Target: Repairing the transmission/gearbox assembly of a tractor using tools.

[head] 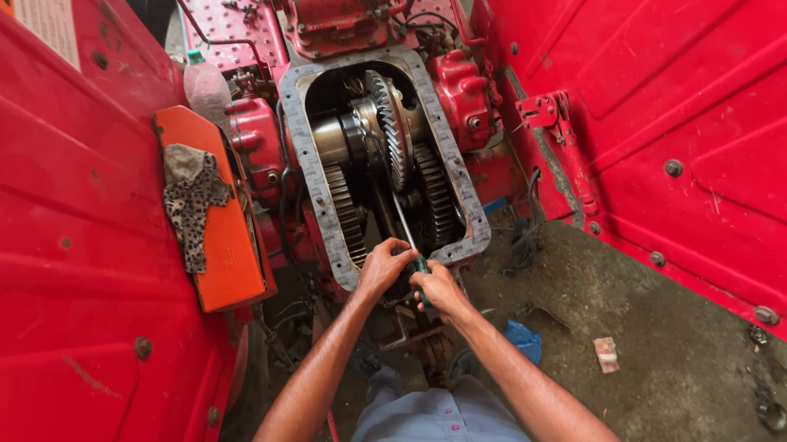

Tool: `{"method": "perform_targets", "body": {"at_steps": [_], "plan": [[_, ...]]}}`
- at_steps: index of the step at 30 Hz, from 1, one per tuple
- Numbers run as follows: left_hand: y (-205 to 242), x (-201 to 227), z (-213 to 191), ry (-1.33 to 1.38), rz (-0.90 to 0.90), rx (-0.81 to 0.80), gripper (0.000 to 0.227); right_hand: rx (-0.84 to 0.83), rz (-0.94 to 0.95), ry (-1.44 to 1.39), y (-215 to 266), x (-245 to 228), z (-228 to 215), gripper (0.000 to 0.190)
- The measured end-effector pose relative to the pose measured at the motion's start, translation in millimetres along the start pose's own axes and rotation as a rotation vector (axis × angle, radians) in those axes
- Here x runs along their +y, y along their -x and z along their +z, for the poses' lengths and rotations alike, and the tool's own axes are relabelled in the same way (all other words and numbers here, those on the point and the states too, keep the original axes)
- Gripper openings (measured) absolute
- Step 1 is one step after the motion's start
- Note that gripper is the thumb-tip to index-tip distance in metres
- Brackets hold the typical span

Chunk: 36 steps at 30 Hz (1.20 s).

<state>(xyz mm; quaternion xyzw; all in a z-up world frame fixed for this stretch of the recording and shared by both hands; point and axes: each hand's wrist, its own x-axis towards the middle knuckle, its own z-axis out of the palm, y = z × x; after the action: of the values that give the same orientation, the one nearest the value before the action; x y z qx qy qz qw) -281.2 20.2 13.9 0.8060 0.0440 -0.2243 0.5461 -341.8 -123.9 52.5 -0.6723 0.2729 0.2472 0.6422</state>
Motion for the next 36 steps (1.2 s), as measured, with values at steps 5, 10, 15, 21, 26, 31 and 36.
{"method": "perform_targets", "body": {"at_steps": [5, 10, 15, 21, 26, 31, 36], "plan": [[-0.4, -17.3, -3.2, -0.042, 0.181, 0.142, 0.038, 0.067, -0.021, -0.074, -1.0, 26.2, 8.0, 0.037], [-3.0, -27.7, -23.9, -0.034, 0.261, 0.236, 0.031, 0.084, -0.036, -0.124, -4.2, 48.8, 26.9, 0.042], [11.5, -3.2, -57.7, -0.245, 0.230, 0.229, 0.025, 0.107, -0.052, -0.177, -8.2, 61.6, 60.6, 0.048], [-10.7, -12.1, -76.6, -0.560, 0.597, 0.191, 0.011, 0.195, -0.074, -0.260, -5.1, 47.4, 99.7, 0.059], [-25.6, -19.3, -79.0, -0.738, 0.936, 0.234, 0.015, 0.278, -0.125, -0.253, -13.3, 47.7, 117.1, 0.072], [-33.1, -24.0, -74.1, -0.649, 0.867, 0.245, 0.036, 0.308, -0.199, -0.209, -13.5, 33.1, 119.7, 0.072], [-32.3, -21.7, -77.7, -0.628, 0.817, 0.219, 0.039, 0.318, -0.239, -0.214, -34.0, 26.5, 111.0, 0.070]]}}
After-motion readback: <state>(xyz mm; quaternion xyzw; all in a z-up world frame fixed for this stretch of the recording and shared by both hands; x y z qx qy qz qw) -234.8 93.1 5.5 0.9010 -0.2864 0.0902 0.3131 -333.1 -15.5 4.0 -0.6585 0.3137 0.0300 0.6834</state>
